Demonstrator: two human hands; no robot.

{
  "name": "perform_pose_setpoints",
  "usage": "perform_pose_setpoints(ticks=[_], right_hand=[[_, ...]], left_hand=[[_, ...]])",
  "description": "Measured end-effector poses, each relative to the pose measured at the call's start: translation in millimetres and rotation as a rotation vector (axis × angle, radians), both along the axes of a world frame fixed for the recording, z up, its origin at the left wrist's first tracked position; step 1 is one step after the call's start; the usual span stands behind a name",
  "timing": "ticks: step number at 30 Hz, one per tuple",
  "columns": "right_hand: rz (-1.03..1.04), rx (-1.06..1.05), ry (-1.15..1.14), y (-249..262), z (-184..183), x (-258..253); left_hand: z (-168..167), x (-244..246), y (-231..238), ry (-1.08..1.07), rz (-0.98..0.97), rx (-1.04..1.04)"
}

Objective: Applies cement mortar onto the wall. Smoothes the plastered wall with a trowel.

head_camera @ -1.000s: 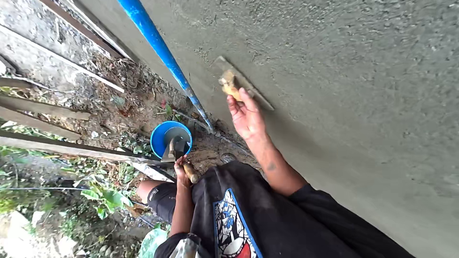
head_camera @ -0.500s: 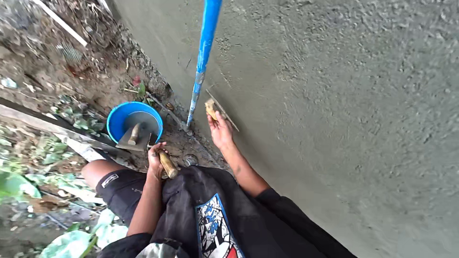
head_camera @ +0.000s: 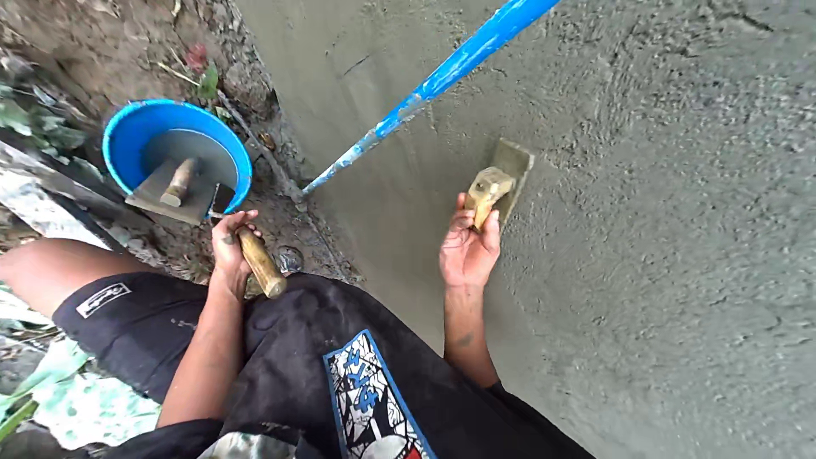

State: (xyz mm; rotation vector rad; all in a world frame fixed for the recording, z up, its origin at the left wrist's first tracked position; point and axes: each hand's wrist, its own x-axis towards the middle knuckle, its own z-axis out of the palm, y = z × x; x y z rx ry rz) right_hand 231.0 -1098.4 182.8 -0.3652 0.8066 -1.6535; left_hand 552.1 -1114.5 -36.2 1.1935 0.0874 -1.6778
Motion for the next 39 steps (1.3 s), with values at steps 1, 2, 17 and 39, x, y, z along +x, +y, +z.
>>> perform_pose_setpoints(ticks=[1,2,17,39], right_hand=[[0.000,0.040,0.044,1,-2,3],[0.011,0.086,0.078,0,-8,9],[-0.038,0.095,-0.085,-6,-16,-2],[0.050,-0.175,0.001,-17,-13,14]], left_hand=[[2,0,-1,0.001,-0.001,-0.005],[4,0,-1,0.003,0.000,-0.006],[11,0,-2,0.005,0.009,-0.009],[4,6,1,-0.119,-0.008,0.039]])
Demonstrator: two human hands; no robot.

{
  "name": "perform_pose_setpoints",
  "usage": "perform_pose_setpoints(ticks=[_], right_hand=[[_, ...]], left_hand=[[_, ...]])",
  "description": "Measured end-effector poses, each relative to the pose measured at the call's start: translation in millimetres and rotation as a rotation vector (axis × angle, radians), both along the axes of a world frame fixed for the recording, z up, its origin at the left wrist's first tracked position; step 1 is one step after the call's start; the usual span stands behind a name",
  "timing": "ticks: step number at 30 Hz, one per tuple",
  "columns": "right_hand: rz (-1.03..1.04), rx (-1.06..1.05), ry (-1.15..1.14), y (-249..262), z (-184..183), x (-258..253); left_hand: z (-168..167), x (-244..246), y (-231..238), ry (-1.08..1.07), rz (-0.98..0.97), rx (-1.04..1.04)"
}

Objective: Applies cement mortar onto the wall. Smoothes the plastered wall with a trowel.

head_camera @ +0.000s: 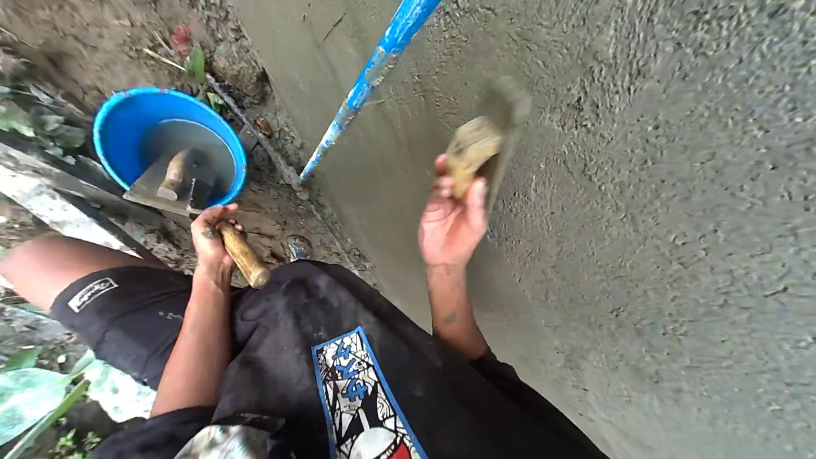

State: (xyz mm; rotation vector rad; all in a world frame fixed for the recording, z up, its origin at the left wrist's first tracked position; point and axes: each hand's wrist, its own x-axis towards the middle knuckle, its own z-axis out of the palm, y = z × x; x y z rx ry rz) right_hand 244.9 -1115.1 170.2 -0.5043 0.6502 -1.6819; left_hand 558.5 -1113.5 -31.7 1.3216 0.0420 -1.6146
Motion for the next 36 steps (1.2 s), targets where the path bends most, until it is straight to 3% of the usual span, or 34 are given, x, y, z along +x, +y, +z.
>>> perform_pose_setpoints(ticks=[3,7,10,12,17,23,26,30,32,36], right_hand=[[-0.072,0.297,0.105,7,-74,18],[-0.153,0.621,0.073,-38,-161,39],[-0.152,0.678,0.072,-73,-196,52],[-0.165,0.654,0.048,-94,-199,59],[-0.257,0.535,-0.108,-107,-136,60],[-0.275,0.184,-0.001,-49,-24,33],[-0.141,0.031,0.226,1,20,2],[-0.177,-0.009,0.679,37,39,-7],[-0.045,0.072,0.934,44,40,7],[0.402,0.296,1.231,13,30,89]], left_hand=[[0,2,5,0.014,-0.008,-0.005],[-7,2,23,-0.005,-0.024,-0.055],[-8,0,32,-0.011,-0.002,-0.007],[-7,-1,32,0.004,0.002,0.016],[-10,0,31,0.040,0.044,0.046],[-13,-3,24,-0.011,0.013,0.049],[-9,1,19,0.038,-0.016,0.021],[13,24,-14,0.044,-0.072,-0.033],[15,44,-41,0.031,-0.067,-0.091],[-19,92,-91,-0.068,-0.052,-0.197]])
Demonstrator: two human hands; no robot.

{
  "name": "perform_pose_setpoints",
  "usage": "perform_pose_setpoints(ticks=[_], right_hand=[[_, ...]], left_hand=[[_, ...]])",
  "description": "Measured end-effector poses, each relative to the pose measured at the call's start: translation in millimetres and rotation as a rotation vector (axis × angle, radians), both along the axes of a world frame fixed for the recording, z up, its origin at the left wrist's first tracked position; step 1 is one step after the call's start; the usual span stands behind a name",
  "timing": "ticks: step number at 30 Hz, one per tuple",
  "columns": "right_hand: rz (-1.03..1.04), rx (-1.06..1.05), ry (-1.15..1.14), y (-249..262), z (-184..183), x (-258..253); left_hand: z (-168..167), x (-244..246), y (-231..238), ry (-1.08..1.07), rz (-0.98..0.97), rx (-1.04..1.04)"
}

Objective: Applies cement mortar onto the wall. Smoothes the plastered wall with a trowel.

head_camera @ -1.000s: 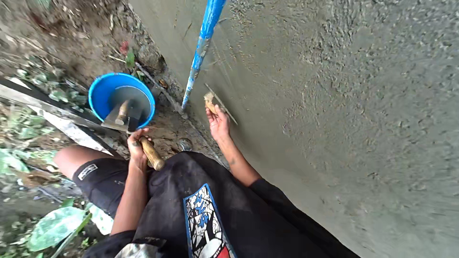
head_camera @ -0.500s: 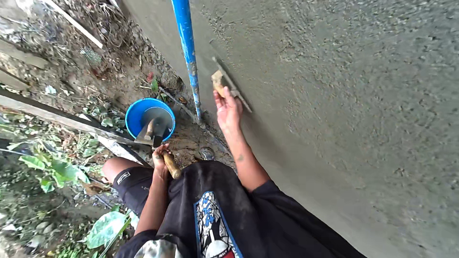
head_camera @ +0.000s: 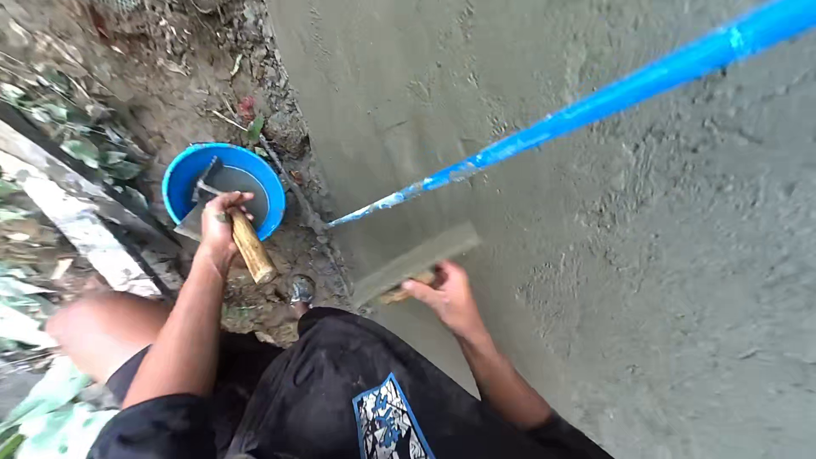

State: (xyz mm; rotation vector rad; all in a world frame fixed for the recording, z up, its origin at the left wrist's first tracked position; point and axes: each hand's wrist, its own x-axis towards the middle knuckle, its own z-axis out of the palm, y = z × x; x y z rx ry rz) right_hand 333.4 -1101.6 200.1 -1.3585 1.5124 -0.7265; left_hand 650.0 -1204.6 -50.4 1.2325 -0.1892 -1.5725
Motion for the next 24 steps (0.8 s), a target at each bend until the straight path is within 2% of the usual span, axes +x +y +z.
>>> perform_pose_setpoints(ticks=[3,8,11,13,15,19,22,24], right_hand=[[0.220,0.104,0.251,-62,-22,67],[0.754,-0.130,0.956,-226,-19,179],[0.998,-0.235,1.284,-319,-22,207],[1.085,-0.152,1.452,-361,-30,192],[1.195,-0.078,1.616,-389,-42,164],[1.295,-0.028,1.843,-417,-65,108],[1.369,0.052,1.883,-419,-82,89],[1.426,0.133,1.872,-409,-91,81]], left_hand=[[-18,18,-10,-0.050,0.024,0.058],[-46,50,-15,0.029,0.119,0.206],[-71,84,-16,0.037,0.108,0.229],[-86,94,-11,0.057,0.073,0.227],[-87,92,-6,0.093,0.088,0.194],[-86,70,2,-0.067,0.063,0.056],[-114,60,-12,0.091,0.070,-0.205],[-124,52,-19,0.204,0.092,-0.270]])
